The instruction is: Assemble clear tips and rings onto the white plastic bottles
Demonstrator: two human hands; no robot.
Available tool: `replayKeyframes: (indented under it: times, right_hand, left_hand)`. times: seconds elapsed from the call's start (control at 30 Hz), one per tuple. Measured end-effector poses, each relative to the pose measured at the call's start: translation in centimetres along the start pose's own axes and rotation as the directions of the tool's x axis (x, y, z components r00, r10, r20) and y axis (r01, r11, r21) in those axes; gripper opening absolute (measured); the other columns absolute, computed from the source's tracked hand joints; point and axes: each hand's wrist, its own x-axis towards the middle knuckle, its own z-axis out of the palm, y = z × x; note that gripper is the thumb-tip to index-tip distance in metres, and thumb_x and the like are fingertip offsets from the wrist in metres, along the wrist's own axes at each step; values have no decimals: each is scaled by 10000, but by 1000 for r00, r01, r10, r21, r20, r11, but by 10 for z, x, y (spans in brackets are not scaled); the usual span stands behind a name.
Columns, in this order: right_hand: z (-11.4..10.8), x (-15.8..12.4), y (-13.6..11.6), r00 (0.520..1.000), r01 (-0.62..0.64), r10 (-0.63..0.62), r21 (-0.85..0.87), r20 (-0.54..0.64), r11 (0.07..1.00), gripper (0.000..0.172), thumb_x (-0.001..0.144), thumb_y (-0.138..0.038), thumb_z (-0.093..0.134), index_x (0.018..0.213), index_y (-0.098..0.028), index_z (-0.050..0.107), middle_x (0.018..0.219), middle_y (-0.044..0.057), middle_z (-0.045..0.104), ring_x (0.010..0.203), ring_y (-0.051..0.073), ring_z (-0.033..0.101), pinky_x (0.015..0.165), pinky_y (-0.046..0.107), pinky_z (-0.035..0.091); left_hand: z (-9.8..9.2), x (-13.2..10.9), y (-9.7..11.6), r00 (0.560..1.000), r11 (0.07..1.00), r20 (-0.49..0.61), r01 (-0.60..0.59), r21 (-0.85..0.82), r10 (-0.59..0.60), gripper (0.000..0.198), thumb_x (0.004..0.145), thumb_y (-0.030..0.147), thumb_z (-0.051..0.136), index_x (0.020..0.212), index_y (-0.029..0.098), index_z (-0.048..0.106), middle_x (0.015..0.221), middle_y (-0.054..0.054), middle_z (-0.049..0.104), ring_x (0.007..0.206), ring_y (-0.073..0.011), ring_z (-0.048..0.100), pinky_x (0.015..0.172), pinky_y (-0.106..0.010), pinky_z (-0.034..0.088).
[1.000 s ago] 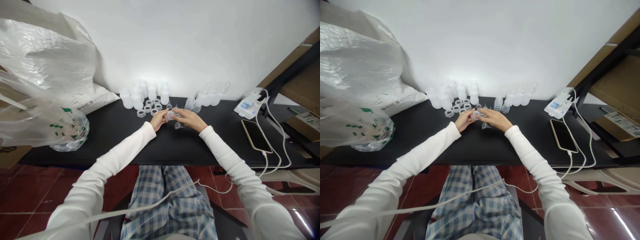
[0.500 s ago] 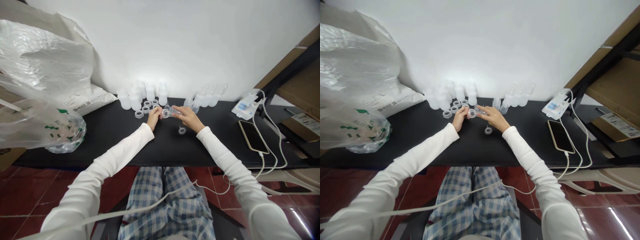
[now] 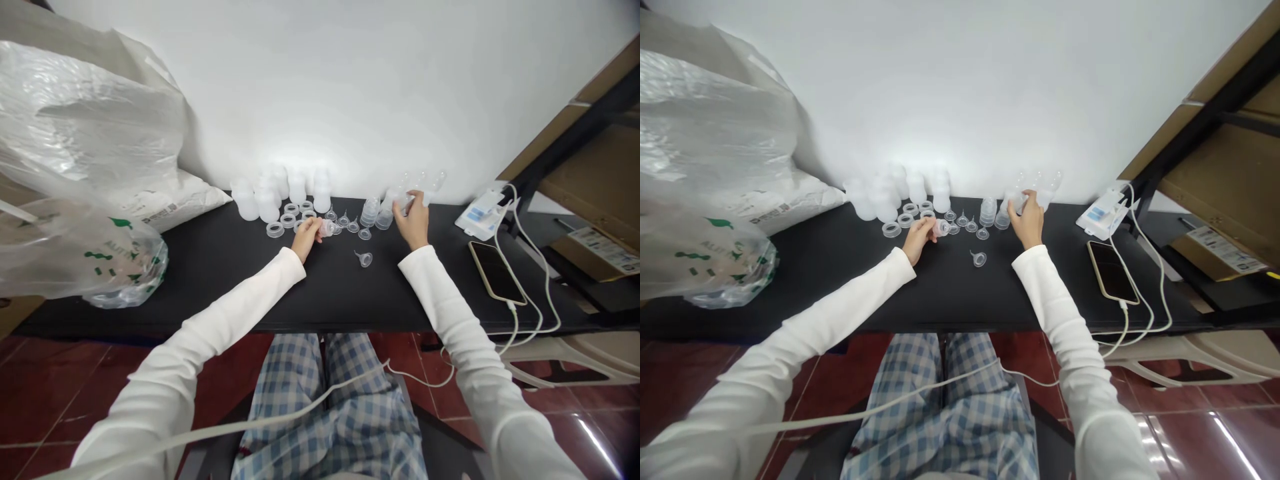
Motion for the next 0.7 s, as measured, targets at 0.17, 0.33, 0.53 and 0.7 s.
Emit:
replayKeyframes:
  times: [0.17, 0.33, 0.53, 0.7]
  right_hand:
    - [13, -4, 4, 983, 132, -128, -25, 131, 991, 461, 974, -484, 448, 1266, -146, 562, 941, 131, 679, 885, 294, 625, 883, 470, 452]
    - [-12, -3, -16, 986, 165, -164, -82, 15, 983, 458, 985, -488, 443, 1251, -144, 587, 1027, 162, 680, 941, 319, 623, 894, 477, 433]
    - [-29, -31, -74, 789, 402, -452, 208, 415, 892, 366, 1002, -514, 463, 838, -220, 609, 669, 23, 620, 632, 191, 571, 672, 315, 406]
    - [-19, -54, -96, 582, 441, -453, 206, 675, 874, 242, 922, -458, 646, 988, -228, 613, 678, -14, 637, 576, 162, 552, 572, 271, 316]
  left_hand:
    - [-1, 0, -1, 1000, 1000, -11, 3, 4, -3, 364, 872, 391, 701, 632, 175, 532, 584, 33, 503, 517, -68, 471, 490, -188, 401]
    - [-2, 0, -2, 999, 1000, -38, 0, 5, 0, 343, 882, 358, 680, 632, 175, 531, 586, 30, 512, 510, -65, 471, 484, -190, 389]
    - [-3, 0, -3, 993, 1000, -113, -21, -3, 21, 339, 895, 348, 665, 638, 179, 522, 576, 35, 509, 511, -69, 464, 484, -190, 375]
    - [-2, 0, -2, 993, 999, -117, -34, 13, 35, 337, 918, 282, 623, 618, 179, 506, 559, 35, 502, 481, -67, 439, 482, -198, 360]
